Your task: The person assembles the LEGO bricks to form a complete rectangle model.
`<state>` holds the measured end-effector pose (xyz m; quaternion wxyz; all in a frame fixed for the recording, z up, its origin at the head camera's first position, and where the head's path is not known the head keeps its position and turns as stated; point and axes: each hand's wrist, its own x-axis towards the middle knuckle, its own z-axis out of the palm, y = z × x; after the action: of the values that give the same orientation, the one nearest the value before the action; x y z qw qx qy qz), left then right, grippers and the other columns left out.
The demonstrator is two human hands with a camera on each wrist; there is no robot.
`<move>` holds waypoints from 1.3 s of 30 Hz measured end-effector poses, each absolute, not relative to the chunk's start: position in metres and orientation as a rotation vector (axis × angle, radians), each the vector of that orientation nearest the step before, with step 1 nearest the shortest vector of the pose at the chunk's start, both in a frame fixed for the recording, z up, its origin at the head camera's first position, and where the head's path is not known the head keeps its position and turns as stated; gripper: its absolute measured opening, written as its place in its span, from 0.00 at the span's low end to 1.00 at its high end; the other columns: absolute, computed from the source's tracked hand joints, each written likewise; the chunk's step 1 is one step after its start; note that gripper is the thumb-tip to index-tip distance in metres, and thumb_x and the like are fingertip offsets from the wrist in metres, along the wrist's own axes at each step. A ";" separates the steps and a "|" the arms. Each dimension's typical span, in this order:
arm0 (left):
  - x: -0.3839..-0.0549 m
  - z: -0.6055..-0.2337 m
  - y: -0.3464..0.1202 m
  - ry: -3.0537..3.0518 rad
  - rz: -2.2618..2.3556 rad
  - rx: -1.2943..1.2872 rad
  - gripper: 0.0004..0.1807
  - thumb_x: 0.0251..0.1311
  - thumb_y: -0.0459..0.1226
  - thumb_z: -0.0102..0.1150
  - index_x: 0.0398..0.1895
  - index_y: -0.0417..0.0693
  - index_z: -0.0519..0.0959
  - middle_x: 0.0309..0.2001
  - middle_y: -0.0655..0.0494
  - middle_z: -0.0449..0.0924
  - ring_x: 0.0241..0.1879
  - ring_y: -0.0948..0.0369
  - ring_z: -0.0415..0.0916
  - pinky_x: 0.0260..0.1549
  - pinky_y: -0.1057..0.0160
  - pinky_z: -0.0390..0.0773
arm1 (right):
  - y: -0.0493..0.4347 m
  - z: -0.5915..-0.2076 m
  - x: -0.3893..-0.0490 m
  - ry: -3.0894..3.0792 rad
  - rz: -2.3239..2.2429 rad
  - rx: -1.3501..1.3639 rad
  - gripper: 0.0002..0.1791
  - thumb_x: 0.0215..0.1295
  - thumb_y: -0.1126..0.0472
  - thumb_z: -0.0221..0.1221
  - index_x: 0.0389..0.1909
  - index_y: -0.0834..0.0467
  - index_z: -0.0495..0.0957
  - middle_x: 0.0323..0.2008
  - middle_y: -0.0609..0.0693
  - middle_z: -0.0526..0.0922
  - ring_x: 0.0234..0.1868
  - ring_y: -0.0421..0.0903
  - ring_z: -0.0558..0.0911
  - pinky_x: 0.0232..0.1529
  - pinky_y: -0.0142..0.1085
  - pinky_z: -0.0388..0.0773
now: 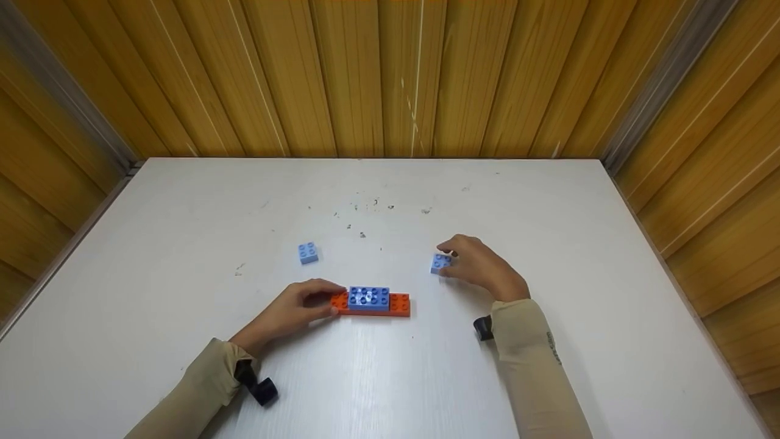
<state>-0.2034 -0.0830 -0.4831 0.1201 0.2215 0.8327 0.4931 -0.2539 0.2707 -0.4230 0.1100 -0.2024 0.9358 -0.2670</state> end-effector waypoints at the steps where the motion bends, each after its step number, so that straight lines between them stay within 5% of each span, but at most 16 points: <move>1: -0.203 -0.484 -0.083 2.431 1.448 0.654 0.20 0.58 0.39 0.64 0.56 0.52 0.80 0.54 0.56 0.80 0.58 0.58 0.73 0.64 0.53 0.67 | 0.271 -0.424 -0.254 2.751 -0.787 -0.609 0.26 0.59 0.63 0.64 0.57 0.69 0.74 0.49 0.62 0.80 0.51 0.58 0.77 0.55 0.54 0.74; 39: -0.204 -0.483 -0.083 2.461 1.402 0.647 0.21 0.58 0.39 0.64 0.56 0.54 0.79 0.55 0.58 0.80 0.59 0.59 0.72 0.64 0.54 0.66 | 0.257 -0.429 -0.254 2.714 -0.710 -0.531 0.25 0.60 0.63 0.64 0.58 0.66 0.75 0.50 0.59 0.79 0.50 0.52 0.76 0.58 0.52 0.73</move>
<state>-0.2036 -0.0827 -0.4827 0.1180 0.2210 0.8412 0.4792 -0.2542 0.2566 -0.4294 0.1428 -0.1842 0.9408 -0.2461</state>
